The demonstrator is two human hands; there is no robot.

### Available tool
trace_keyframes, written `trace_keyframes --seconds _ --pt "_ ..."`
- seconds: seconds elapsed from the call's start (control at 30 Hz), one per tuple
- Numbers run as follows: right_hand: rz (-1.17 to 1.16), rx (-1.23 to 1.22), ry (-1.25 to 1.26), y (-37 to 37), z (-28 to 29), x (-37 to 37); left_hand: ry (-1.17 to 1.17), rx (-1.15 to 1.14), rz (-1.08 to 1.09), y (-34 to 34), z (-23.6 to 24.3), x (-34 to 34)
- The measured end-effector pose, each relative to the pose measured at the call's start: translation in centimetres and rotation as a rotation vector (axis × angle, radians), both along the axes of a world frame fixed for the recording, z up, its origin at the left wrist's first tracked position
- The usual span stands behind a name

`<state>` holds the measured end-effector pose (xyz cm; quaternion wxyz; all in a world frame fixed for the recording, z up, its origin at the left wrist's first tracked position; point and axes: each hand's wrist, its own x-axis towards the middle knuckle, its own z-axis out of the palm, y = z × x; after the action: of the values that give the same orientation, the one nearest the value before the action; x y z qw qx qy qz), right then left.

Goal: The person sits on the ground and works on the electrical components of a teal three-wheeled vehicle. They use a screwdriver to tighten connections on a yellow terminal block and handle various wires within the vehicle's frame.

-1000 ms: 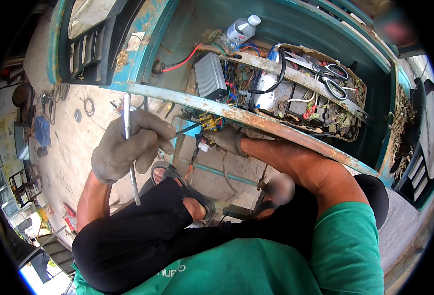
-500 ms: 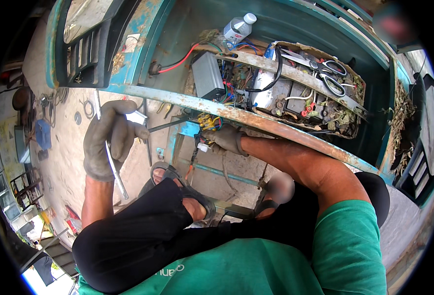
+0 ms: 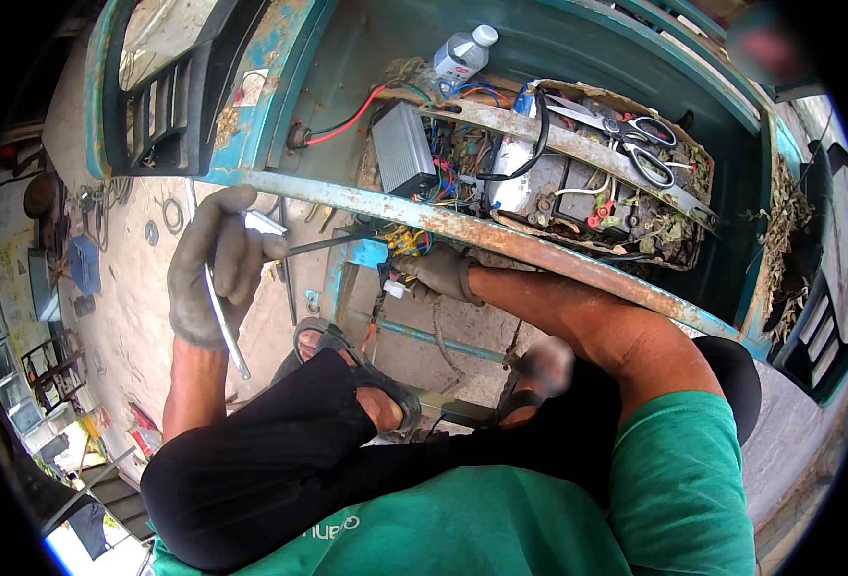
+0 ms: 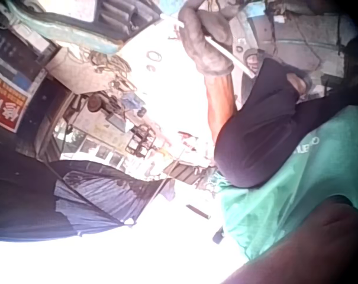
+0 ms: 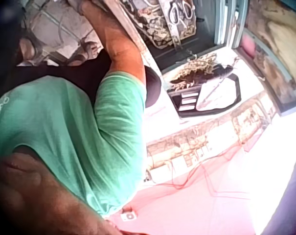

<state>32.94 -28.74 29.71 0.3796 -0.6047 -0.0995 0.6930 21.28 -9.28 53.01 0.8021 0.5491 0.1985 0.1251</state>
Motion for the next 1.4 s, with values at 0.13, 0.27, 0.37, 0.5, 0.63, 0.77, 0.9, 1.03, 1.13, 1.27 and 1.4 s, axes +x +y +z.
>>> trace_keyframes --seconds 0.13,0.27,0.37,0.5,0.63,0.77,0.9,1.03,1.13,1.27,1.4 --pt "-0.011 -0.014 0.015 -0.2 0.6 0.4 -0.002 -0.046 0.079 -0.4 -0.4 -0.2" --pt "-0.032 0.009 0.030 0.0 0.8 0.1 0.025 0.004 0.112 -1.2 0.0 -0.7" --pt "-0.025 0.012 0.033 0.0 1.1 0.2 0.006 -0.073 0.150 -1.4 -0.2 -0.6" --pt "-0.055 0.023 0.032 0.0 0.1 0.0 0.107 -0.001 0.177 -1.9 0.5 0.2" --pt "-0.012 0.009 -0.022 0.1 1.9 0.3 0.170 0.195 -0.020 -1.0 1.3 0.1" --pt "-0.049 0.041 -0.044 -0.1 0.4 0.1 0.225 0.199 -0.055 -1.0 1.2 0.5" --pt "-0.039 0.035 -0.070 0.1 -0.9 -0.5 0.239 0.208 -0.128 -0.6 1.6 0.1" --pt "-0.031 0.063 0.022 -0.2 -1.5 0.2 0.306 0.214 -0.167 -0.4 2.3 1.3" --pt "-0.013 0.051 0.000 0.0 0.2 0.0 0.232 0.228 -0.127 -0.5 1.8 0.9" --pt "0.031 0.030 0.019 0.3 1.0 0.3 0.190 0.205 -0.020 -0.4 2.0 -0.1" --pt "0.018 -0.006 0.017 -0.2 -0.4 0.4 -0.052 -0.101 -0.050 0.9 4.2 -0.2"
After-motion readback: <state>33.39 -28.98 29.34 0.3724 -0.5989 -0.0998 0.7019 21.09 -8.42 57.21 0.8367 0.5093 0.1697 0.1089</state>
